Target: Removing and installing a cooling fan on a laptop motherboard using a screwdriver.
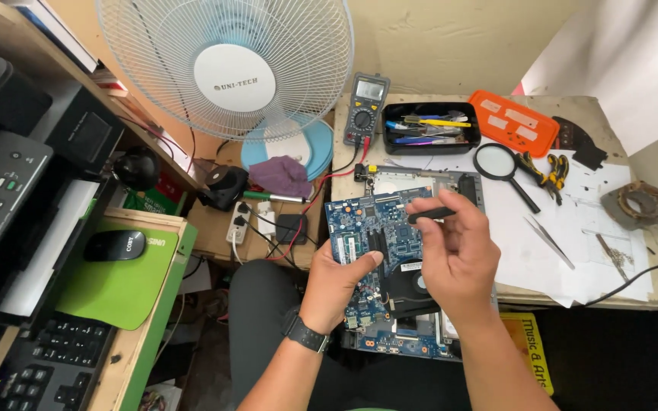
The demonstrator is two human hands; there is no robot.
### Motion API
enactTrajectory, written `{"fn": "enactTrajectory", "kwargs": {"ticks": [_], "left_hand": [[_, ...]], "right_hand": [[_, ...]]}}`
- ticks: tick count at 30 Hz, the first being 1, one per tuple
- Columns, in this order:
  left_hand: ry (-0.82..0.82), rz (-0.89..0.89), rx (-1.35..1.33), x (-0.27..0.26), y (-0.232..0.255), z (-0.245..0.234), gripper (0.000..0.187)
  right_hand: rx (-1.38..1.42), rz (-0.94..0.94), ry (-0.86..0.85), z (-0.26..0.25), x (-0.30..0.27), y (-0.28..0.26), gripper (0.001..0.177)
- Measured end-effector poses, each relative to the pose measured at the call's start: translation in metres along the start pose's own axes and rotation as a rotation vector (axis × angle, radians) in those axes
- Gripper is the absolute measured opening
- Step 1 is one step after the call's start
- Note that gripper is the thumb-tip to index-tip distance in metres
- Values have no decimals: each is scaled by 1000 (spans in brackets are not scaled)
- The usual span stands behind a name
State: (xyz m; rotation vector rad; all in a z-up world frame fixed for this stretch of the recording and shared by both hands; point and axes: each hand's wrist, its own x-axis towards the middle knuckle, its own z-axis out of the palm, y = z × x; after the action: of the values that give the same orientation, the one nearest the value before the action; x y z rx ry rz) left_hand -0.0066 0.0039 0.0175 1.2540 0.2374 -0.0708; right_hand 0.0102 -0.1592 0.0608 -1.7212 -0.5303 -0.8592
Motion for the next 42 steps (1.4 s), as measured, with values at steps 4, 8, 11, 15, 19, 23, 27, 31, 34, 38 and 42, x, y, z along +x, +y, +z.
{"fn": "enactTrajectory", "kwargs": {"ticks": [4, 8, 11, 15, 19, 23, 27, 31, 34, 38, 42], "left_hand": [[-31, 31, 39, 1, 4, -3, 54], [-8, 26, -1, -1, 4, 3, 44], [9, 21, -11, -3, 7, 5, 39], [4, 36, -12, -5, 10, 6, 37], [2, 20, -11, -7, 10, 7, 36], [-29, 33, 8, -10, 10, 7, 33], [-33, 38, 2, -10, 11, 9, 32], [-32, 8, 23, -13, 12, 7, 35], [-69, 24, 20, -10, 4, 6, 36], [-51, 10, 22, -11, 2, 6, 38], [-51, 13, 15, -12, 3, 6, 40]], "right_hand": [[-16, 6, -20, -2, 0, 3, 39], [-17, 12, -23, -3, 0, 4, 39], [-23, 4, -36, -3, 2, 3, 39], [-25, 3, -40, -4, 1, 1, 39], [-50, -38, -37, -4, -2, 4, 37], [-154, -190, -80, -8, 2, 2, 41], [-106, -257, -120, -10, 11, -6, 37], [-31, -215, -163, -10, 10, -9, 38], [-97, -268, -148, -14, 11, -7, 36], [-81, -299, -213, -15, 16, -8, 38], [-34, -249, -227, -13, 14, -11, 35]]}}
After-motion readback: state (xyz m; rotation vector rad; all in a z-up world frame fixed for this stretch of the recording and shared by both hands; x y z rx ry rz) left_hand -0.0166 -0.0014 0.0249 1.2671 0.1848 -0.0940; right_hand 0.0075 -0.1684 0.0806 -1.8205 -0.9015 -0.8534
